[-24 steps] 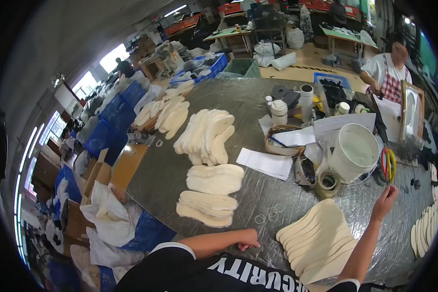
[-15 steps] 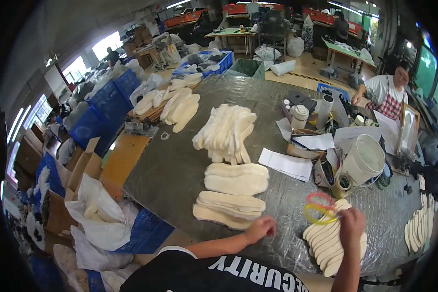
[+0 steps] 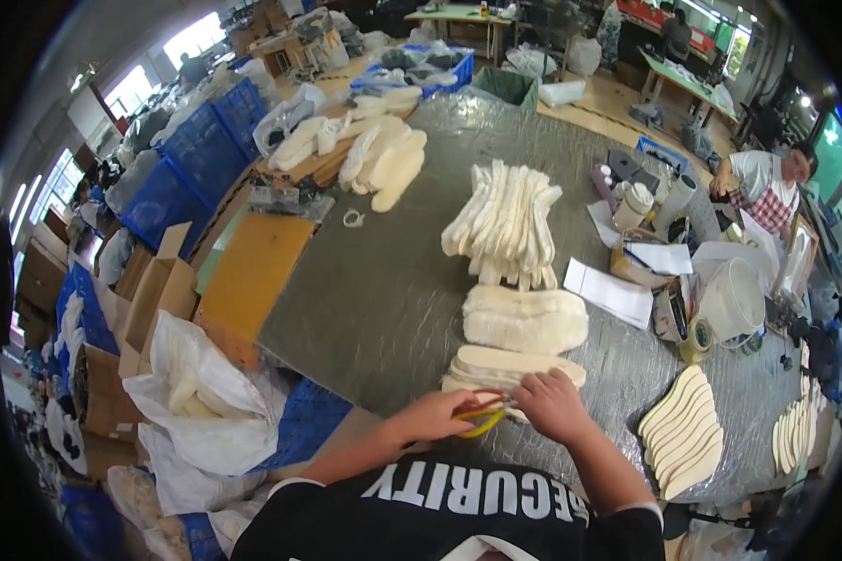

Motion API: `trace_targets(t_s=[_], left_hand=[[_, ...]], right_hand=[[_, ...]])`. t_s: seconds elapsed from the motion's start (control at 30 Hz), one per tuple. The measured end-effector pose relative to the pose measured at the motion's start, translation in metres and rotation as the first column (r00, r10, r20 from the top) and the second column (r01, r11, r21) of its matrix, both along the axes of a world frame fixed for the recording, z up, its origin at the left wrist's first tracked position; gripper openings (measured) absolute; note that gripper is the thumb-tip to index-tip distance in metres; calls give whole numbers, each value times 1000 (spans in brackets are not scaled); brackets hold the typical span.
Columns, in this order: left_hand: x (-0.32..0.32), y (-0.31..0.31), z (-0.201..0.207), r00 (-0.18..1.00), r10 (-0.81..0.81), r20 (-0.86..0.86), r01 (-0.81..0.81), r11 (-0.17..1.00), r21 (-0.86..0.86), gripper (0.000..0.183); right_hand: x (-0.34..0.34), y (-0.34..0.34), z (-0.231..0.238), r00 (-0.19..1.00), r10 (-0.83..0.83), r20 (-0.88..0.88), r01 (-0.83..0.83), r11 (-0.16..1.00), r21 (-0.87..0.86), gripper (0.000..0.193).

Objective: Cutting out foam shoe parts using scissors and stacking them on the table.

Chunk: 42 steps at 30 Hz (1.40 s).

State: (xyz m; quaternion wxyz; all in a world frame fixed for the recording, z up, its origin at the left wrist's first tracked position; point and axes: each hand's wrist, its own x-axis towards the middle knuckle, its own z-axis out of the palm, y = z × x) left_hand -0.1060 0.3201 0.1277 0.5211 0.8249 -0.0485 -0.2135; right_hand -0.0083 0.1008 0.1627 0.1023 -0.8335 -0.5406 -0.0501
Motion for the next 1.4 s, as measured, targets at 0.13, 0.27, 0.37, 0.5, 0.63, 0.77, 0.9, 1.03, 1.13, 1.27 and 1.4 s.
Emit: trace_targets(t_s=[0.13,0.27,0.37,0.5,0.63,0.77,0.9,1.03,1.13,1.27,1.4], left_hand=[[-4,15,-10,988,77,132,-123,909,399,29],[-34,74,-53,786,539,-302,-601,782,-168,15],[-49,133,-72,615,751,-241,-788,571,-231,25],[-48,220,-94,420,907,-43,-884,398,-246,31],[-25,281,-104,382,901,-206,-820,228,-525,29],[-12,316,-121,527,815,-239,-726,286,-625,13],[-17,325,-111,554,744,-374,-727,213,-653,11],[-15,336,-116,640,662,-391,-678,246,-693,11],[-17,339,-118,685,606,-403,-648,256,-717,11],[-22,338,-121,673,611,-416,-659,240,-713,11],[-21,336,-123,669,612,-421,-678,272,-683,11]], right_hand=[[10,58,12,969,247,24,-248,963,103,15],[45,132,7,988,157,-9,-134,870,474,20],[85,187,-41,930,138,-342,64,853,518,15],[126,298,-61,597,87,-798,367,854,368,11],[181,413,-94,-95,270,-958,751,651,109,15],[249,492,-131,-315,391,-864,906,394,-152,12],[281,546,-147,-298,492,-818,950,68,-305,8],[300,555,-156,-245,512,-824,927,-126,-353,14],[298,549,-152,-290,371,-882,949,-7,-315,15],[267,529,-131,-226,358,-906,970,0,-242,10],[206,499,-112,-156,255,-954,978,177,-112,14]])
